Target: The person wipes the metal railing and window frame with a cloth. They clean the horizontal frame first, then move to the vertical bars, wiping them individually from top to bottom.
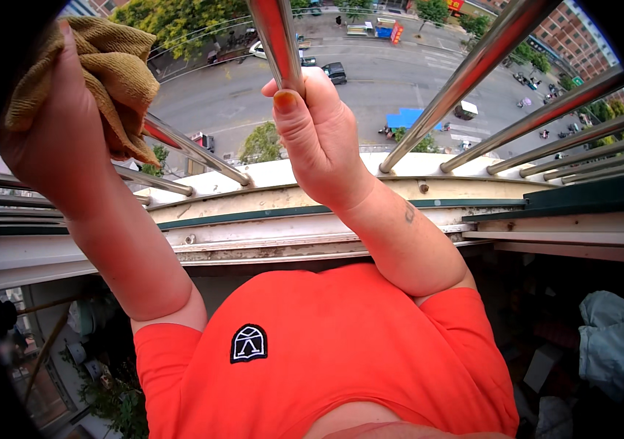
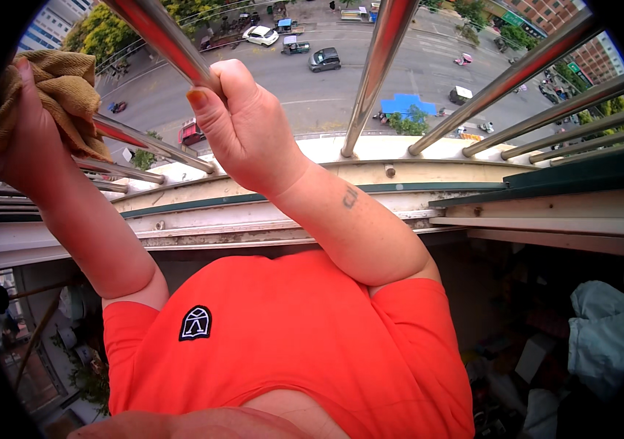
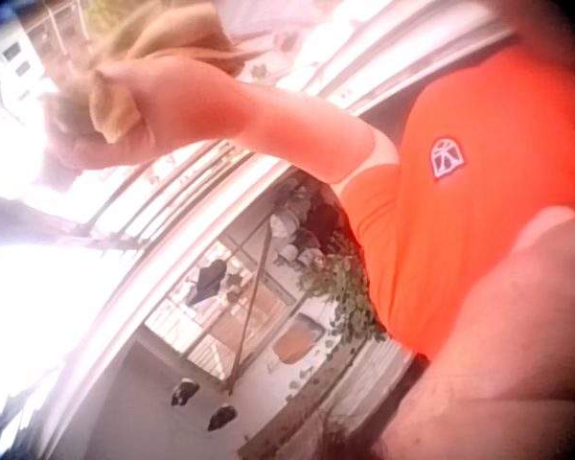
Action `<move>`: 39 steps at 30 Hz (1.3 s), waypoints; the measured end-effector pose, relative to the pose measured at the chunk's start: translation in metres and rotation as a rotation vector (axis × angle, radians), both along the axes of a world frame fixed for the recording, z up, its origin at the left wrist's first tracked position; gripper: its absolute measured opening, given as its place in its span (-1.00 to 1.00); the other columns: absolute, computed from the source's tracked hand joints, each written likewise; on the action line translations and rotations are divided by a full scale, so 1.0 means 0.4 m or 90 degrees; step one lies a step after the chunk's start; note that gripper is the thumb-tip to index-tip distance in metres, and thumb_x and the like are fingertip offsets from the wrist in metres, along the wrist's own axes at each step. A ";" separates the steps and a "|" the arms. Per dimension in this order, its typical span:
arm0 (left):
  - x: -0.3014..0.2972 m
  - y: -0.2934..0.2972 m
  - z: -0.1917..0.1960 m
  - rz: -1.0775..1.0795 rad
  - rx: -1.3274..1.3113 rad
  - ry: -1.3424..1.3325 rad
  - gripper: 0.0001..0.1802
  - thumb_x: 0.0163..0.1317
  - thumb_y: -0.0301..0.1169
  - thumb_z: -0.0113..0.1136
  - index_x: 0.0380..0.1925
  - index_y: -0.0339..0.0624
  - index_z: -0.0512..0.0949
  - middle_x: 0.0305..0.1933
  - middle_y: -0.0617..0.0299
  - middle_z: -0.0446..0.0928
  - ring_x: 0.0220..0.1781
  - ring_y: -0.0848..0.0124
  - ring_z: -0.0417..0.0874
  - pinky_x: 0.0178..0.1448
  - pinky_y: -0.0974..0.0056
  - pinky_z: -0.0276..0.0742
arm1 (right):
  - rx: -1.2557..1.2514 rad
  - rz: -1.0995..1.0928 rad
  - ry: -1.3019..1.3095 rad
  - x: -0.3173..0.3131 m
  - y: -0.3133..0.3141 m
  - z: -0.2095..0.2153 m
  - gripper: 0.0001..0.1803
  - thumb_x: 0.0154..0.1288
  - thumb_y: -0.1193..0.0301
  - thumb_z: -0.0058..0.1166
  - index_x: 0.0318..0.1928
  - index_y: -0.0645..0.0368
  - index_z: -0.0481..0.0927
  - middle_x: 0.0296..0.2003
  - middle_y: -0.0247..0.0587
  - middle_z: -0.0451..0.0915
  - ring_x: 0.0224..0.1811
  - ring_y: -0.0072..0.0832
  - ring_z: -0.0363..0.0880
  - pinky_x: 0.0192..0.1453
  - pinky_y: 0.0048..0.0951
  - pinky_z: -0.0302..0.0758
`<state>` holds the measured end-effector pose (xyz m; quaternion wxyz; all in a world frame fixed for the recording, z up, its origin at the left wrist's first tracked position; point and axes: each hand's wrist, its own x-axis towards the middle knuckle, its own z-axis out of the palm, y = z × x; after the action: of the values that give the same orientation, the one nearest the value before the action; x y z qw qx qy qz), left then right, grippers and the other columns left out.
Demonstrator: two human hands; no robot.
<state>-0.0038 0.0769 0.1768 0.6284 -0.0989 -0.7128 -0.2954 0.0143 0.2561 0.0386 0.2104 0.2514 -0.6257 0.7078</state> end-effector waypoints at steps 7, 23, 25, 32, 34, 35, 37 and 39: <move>-0.019 -0.035 -0.215 -0.241 -0.157 -0.033 -0.51 0.11 -0.75 0.31 0.07 -0.16 0.58 0.10 0.20 0.60 0.15 0.33 0.61 0.30 0.29 0.55 | -0.004 -0.002 -0.003 0.000 0.012 -0.002 -0.66 0.59 0.13 -0.02 -0.09 0.20 0.44 -0.45 -0.28 0.44 -0.46 -0.50 0.42 -0.33 -0.44 0.44; 0.000 -0.044 -0.021 -0.298 0.004 -0.054 -0.69 0.30 -0.50 0.37 0.05 -0.17 0.66 0.03 0.22 0.72 0.03 0.43 0.74 0.13 0.34 0.69 | 0.002 -0.008 0.000 0.001 0.005 0.006 -0.65 0.60 0.13 -0.02 -0.08 0.20 0.44 -0.49 -0.26 0.44 -0.49 -0.48 0.42 -0.35 -0.42 0.45; 0.012 0.015 0.014 -0.148 0.167 -0.056 -0.73 0.31 -0.42 0.37 0.00 -0.20 0.68 0.06 0.20 0.70 -0.04 0.42 0.75 0.08 0.33 0.71 | 0.006 -0.005 -0.003 -0.002 0.006 0.000 -0.65 0.60 0.12 -0.02 -0.08 0.20 0.44 -0.50 -0.27 0.44 -0.50 -0.47 0.41 -0.34 -0.42 0.45; -0.037 -0.025 -0.068 -0.129 -0.092 0.029 -0.69 0.27 -0.59 0.33 0.01 -0.17 0.65 0.06 0.21 0.70 0.02 0.41 0.72 0.18 0.35 0.65 | 0.005 -0.014 0.008 -0.002 0.010 -0.001 -0.66 0.60 0.14 -0.02 -0.07 0.20 0.45 -0.45 -0.27 0.44 -0.46 -0.50 0.42 -0.33 -0.44 0.45; -0.022 -0.011 -0.132 -0.161 -0.156 -0.006 -0.57 0.20 -0.72 0.29 0.07 -0.17 0.58 0.10 0.17 0.65 0.15 0.35 0.65 0.29 0.31 0.59 | 0.022 -0.026 0.000 -0.002 0.021 -0.003 -0.67 0.60 0.15 -0.01 -0.06 0.20 0.45 -0.43 -0.27 0.45 -0.45 -0.51 0.42 -0.32 -0.45 0.45; -0.024 -0.019 -0.179 -0.205 -0.154 -0.005 -0.57 0.18 -0.73 0.28 0.06 -0.19 0.57 0.08 0.16 0.62 0.14 0.32 0.65 0.29 0.31 0.60 | 0.016 -0.025 0.011 -0.001 0.017 0.000 -0.67 0.60 0.16 -0.01 -0.06 0.20 0.45 -0.42 -0.27 0.45 -0.45 -0.51 0.43 -0.32 -0.44 0.45; -0.005 -0.034 -0.279 -0.197 -0.169 -0.060 -0.58 0.14 -0.72 0.30 0.02 -0.18 0.58 0.03 0.12 0.59 0.07 0.25 0.59 0.21 0.20 0.57 | 0.008 -0.023 0.030 -0.001 0.009 0.003 -0.68 0.60 0.16 -0.01 -0.06 0.21 0.45 -0.42 -0.27 0.45 -0.45 -0.51 0.44 -0.32 -0.44 0.46; 0.016 -0.034 -0.355 -0.232 -0.158 -0.115 -0.53 0.04 -0.70 0.32 0.01 -0.17 0.60 -0.04 0.16 0.57 0.03 0.18 0.56 0.18 0.17 0.51 | -0.009 -0.005 0.017 0.001 0.003 0.006 -0.68 0.59 0.16 -0.01 -0.07 0.21 0.44 -0.42 -0.27 0.45 -0.45 -0.51 0.45 -0.32 -0.44 0.46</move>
<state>0.0028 0.0635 0.0349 0.4817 -0.2756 -0.7672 -0.3215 0.0148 0.2573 0.0408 0.2234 0.2568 -0.6189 0.7079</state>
